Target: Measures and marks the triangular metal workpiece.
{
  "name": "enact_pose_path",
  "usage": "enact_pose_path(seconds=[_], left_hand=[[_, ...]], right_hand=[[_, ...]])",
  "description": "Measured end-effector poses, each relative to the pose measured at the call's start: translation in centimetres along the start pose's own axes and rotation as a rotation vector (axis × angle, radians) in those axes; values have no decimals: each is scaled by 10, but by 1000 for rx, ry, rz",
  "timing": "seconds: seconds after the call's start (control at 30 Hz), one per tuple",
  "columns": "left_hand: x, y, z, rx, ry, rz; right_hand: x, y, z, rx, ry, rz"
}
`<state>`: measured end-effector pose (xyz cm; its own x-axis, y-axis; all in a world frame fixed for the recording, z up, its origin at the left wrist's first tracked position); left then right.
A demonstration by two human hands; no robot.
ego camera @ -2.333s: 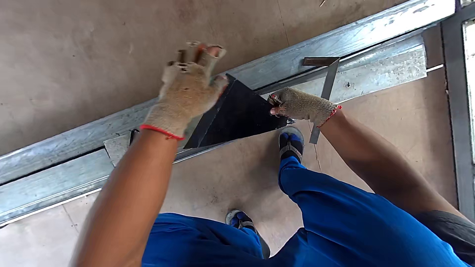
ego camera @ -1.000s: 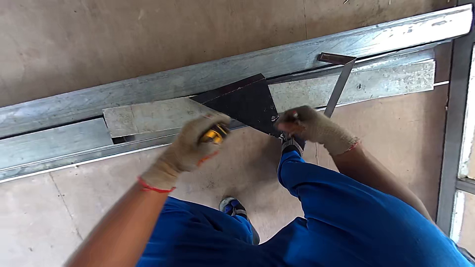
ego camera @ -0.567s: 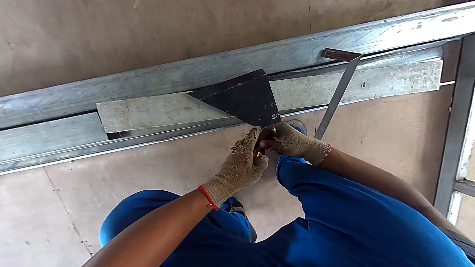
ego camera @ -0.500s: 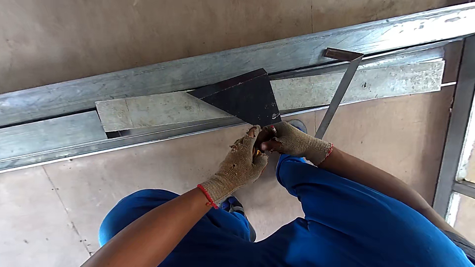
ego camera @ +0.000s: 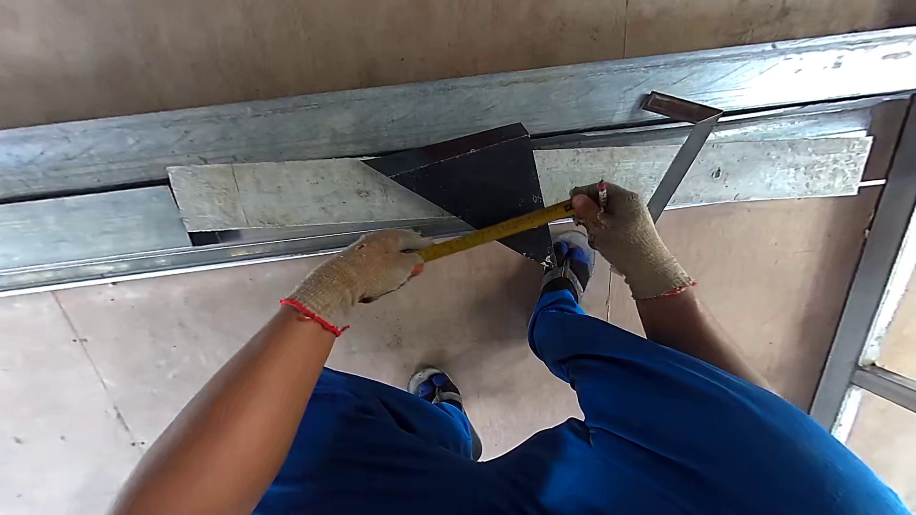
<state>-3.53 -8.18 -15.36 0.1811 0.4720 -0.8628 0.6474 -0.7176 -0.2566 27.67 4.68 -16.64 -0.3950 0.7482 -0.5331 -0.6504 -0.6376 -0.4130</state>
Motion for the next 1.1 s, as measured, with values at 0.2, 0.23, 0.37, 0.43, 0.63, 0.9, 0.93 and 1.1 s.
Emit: enact_pose_path(seconds=[0.2,0.23,0.37,0.43,0.63,0.9,0.93,1.1], left_hand=[[21,1,16,127,-131,-183],[21,0,16,151,-141,-190],[19,-5,21,245,-158,-200],[18,-8,24,259,-172,-204],[23,-8,29,236,-194,-221],[28,-6,35,240,-193,-246],[29,-6,36,235,-193,-241],[32,-2,38,232,-195,-236]], right_hand=[[18,9,-1,-245,72,-110],[19,10,-1,-227,89,-94],[20,17,-11,-113,131,-114],[21,21,-13,-88,138,-134],[28,24,-13,-67,105,-93],[33,26,-14,-68,117,-74],[33,26,-15,-59,110,-68],[34,26,-18,-42,112,-62]])
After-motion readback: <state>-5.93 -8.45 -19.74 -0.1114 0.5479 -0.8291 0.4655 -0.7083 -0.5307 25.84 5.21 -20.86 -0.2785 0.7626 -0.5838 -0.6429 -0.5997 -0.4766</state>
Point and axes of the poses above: each hand's wrist, its own x-axis towards the middle knuckle, its own y-axis out of the palm, z = x × y, the point moved 7 cm from there along x, towards the middle knuckle, and after that the axes turned 6 degrees about z, right-handed, at the moved point
